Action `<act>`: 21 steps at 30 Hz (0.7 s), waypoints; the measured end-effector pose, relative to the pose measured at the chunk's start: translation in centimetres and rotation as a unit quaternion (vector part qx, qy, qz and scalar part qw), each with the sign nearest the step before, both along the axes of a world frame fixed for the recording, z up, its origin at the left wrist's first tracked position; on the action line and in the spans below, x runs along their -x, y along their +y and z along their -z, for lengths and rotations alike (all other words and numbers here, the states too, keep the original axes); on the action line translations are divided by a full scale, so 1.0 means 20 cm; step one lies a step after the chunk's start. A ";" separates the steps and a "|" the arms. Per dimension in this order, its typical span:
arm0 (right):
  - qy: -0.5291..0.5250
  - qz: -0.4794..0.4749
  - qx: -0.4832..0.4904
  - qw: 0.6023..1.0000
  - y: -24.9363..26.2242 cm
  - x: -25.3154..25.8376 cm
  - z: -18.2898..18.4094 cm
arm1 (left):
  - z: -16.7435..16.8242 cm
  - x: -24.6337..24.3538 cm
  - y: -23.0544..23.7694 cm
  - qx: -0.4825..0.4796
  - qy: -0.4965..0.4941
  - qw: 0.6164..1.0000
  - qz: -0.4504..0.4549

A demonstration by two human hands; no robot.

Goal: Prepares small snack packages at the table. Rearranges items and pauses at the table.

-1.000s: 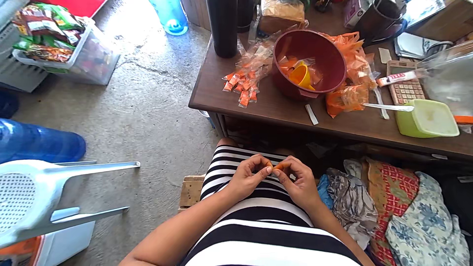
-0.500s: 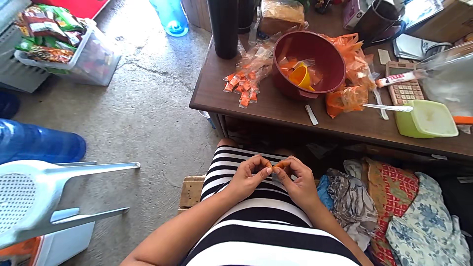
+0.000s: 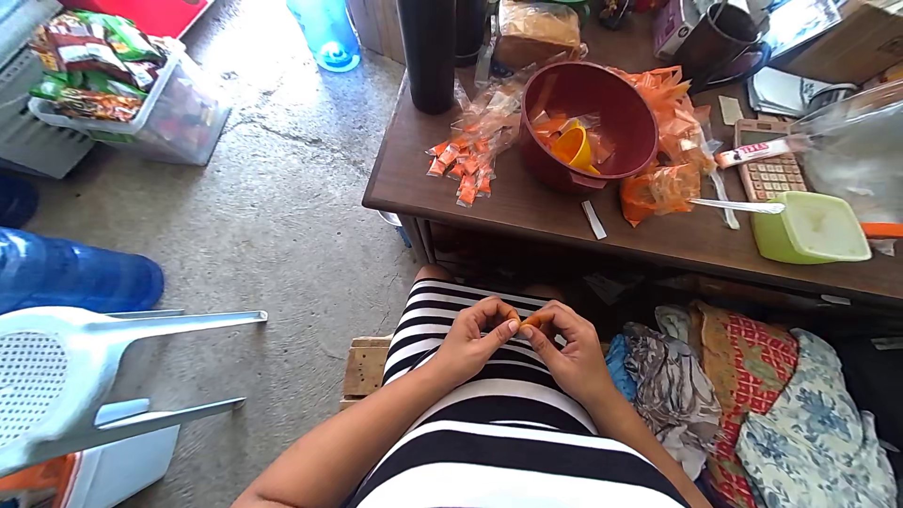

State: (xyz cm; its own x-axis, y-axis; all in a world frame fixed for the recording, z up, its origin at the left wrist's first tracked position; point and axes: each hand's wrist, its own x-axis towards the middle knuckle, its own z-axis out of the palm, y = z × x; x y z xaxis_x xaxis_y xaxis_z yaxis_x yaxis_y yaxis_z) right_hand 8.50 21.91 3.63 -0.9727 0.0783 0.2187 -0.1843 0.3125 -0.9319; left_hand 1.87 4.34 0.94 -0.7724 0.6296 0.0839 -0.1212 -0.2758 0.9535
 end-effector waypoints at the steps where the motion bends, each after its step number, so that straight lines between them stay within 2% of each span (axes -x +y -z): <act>1: -0.003 0.015 -0.006 1.000 0.00 0.00 0.01 | 0.00 0.00 0.00 0.000 0.000 1.000 -0.001; 3: -0.004 0.024 -0.012 1.000 0.00 0.01 0.02 | 0.00 0.00 0.00 -0.003 0.004 1.000 0.001; 7: 0.006 -0.015 0.013 1.000 0.00 0.00 0.00 | -0.01 0.00 -0.01 -0.001 0.003 1.000 0.003; 11: -0.012 0.019 0.001 1.000 0.00 0.00 0.01 | 0.00 0.00 -0.01 -0.003 0.005 1.000 -0.001; 15: 0.000 -0.011 0.010 1.000 0.00 -0.01 0.00 | 0.00 -0.01 -0.01 -0.004 0.006 1.000 0.000; 21: -0.021 0.006 0.009 1.000 -0.01 -0.01 0.00 | 0.00 -0.01 0.00 -0.006 -0.002 1.000 -0.007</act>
